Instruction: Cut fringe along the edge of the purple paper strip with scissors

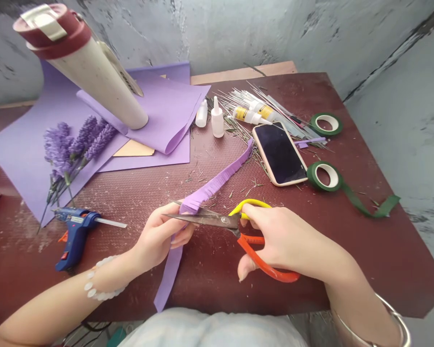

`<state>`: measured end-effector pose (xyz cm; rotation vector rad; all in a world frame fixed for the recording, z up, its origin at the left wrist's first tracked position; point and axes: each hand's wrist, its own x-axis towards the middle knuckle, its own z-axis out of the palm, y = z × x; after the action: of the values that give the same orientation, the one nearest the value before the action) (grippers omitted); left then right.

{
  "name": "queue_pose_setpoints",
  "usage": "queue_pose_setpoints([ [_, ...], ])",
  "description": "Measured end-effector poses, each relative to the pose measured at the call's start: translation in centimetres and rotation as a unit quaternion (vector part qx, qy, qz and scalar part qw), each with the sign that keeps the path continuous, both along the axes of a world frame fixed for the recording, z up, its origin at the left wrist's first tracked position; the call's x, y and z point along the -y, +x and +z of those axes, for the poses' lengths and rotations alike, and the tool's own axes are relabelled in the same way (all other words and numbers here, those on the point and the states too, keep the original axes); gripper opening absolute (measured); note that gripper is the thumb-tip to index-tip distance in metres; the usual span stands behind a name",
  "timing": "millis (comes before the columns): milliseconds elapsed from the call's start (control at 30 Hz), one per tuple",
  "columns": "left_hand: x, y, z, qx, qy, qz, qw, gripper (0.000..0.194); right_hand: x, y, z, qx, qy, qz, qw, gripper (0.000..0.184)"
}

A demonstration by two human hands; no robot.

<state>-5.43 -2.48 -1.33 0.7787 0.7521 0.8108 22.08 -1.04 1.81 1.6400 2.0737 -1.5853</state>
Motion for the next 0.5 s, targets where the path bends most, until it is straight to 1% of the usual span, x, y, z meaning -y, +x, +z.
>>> queue_pose_setpoints([
  [67,-0.2,-0.1,-0.1,0.022,0.008,-0.022,0.999,0.034,0.0,0.1,0.2,-0.013,-0.037,-0.001,0.999,0.072],
  [133,-0.4,-0.2,-0.2,0.036,0.012,-0.034,0.999,0.038,0.0,0.1,0.3,-0.022,-0.055,-0.002,0.998,0.072],
  [333,-0.2,-0.1,-0.3,0.037,0.023,-0.06,0.997,0.048,-0.1,0.1,0.3,-0.008,-0.043,-0.011,0.999,0.067],
  [367,-0.2,-0.1,-0.3,0.038,0.023,-0.056,0.997,0.05,-0.2,0.2,0.3,-0.01,-0.048,-0.005,0.999,0.064],
  [433,-0.1,0.1,-0.2,0.031,0.021,-0.029,0.999,0.052,-0.6,0.6,0.1,-0.026,-0.074,0.011,0.997,0.053],
  [500,0.0,0.3,0.0,0.0,0.017,-0.001,1.0,0.052,-1.1,1.1,-0.3,-0.066,-0.107,0.037,0.991,0.043],
])
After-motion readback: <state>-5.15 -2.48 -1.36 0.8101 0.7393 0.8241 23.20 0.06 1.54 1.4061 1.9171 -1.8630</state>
